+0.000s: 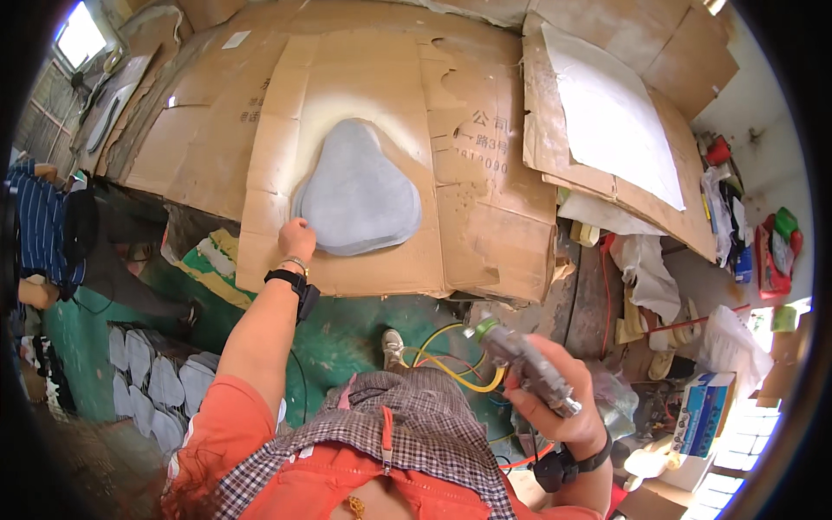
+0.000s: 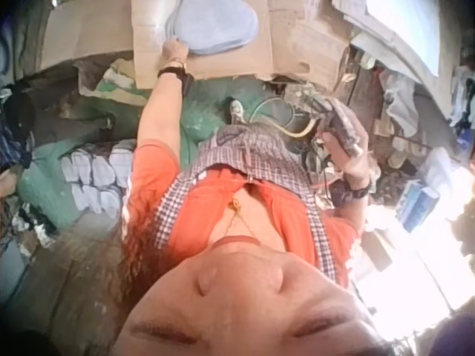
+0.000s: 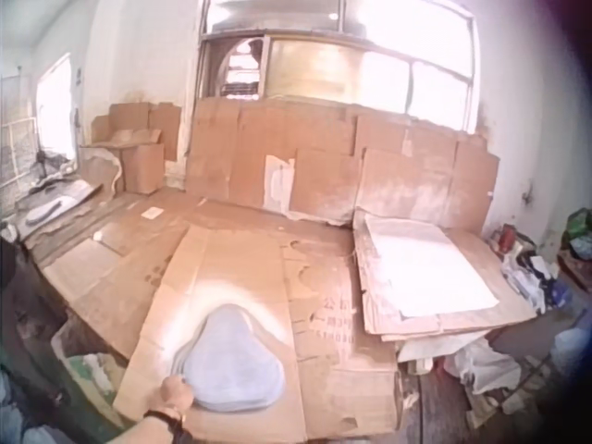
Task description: The person repeatedly picks up gray, heart-shaped foam pieces from a cardboard surface, sprays them with a handheld spray gun, and places them onto a metal drying rack. The process is repeated for multiple pieces in a continuous loop.
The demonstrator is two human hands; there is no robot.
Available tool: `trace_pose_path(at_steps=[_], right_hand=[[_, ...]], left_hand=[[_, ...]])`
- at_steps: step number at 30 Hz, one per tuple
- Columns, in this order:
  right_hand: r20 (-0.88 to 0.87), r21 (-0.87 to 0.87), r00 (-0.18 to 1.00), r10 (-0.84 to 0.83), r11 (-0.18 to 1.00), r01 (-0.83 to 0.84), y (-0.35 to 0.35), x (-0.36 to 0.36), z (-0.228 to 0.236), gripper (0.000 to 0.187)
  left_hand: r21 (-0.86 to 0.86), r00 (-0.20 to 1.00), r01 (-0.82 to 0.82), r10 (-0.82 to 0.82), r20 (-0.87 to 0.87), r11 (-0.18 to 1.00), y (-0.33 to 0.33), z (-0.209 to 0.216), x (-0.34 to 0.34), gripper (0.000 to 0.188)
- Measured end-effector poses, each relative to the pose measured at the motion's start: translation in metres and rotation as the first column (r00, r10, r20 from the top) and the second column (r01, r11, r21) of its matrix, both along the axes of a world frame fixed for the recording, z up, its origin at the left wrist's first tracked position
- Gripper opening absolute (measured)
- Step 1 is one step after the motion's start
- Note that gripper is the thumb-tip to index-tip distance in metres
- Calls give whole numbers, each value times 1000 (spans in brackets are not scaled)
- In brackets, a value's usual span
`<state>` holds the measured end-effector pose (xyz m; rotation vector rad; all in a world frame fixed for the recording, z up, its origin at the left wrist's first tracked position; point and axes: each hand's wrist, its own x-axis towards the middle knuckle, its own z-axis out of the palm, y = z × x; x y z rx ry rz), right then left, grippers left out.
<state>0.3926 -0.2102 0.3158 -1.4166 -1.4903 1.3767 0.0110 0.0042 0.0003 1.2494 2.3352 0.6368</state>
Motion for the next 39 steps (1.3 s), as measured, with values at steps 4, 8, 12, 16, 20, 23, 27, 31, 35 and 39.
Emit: trace_pose_path(at_steps=[4, 8, 12, 16, 20, 23, 27, 31, 35, 39], right_hand=[[-121, -20, 974, -194, 981, 193, -2, 8, 4, 62], [-177, 27, 975, -134, 990, 141, 0, -3, -1, 62], [-158, 64, 938, -309, 944, 322, 10, -7, -3, 62], [-86, 19, 990, -109, 994, 111, -6, 14, -2, 62], [-176, -16, 972, -157, 988, 156, -8, 4, -6, 64], [-196, -26, 976, -98, 995, 95, -1, 6, -5, 64], [-151, 11, 980, -126, 992, 130, -11, 7, -8, 62], [-144, 13, 962, -232, 972, 236, -10, 23, -4, 63], [-187, 21, 948, -257, 964, 265, -7, 9, -11, 58], [-161, 48, 933, -321, 942, 332, 16, -3, -20, 52]], left_hand=[[30, 999, -19, 18, 41, 999, 0, 16, 8, 19], [144, 984, -62, 36, 174, 988, 8, 15, 11, 13], [79, 668, -335, 178, 723, 939, 15, 3, 7, 20], [-52, 409, -475, 272, 871, 878, 17, -4, 7, 39], [-113, 252, -494, 267, 930, 862, 13, -7, 8, 50], [-144, 189, -489, 265, 946, 861, 10, 14, 22, 51], [-100, 309, -334, 209, 928, 937, 10, -1, 7, 52], [-90, 349, -336, 213, 913, 938, 14, 6, 12, 53], [-44, 351, -270, 141, 926, 962, 22, 53, 41, 55], [112, 269, -178, -61, 961, 978, 50, 79, 39, 52]])
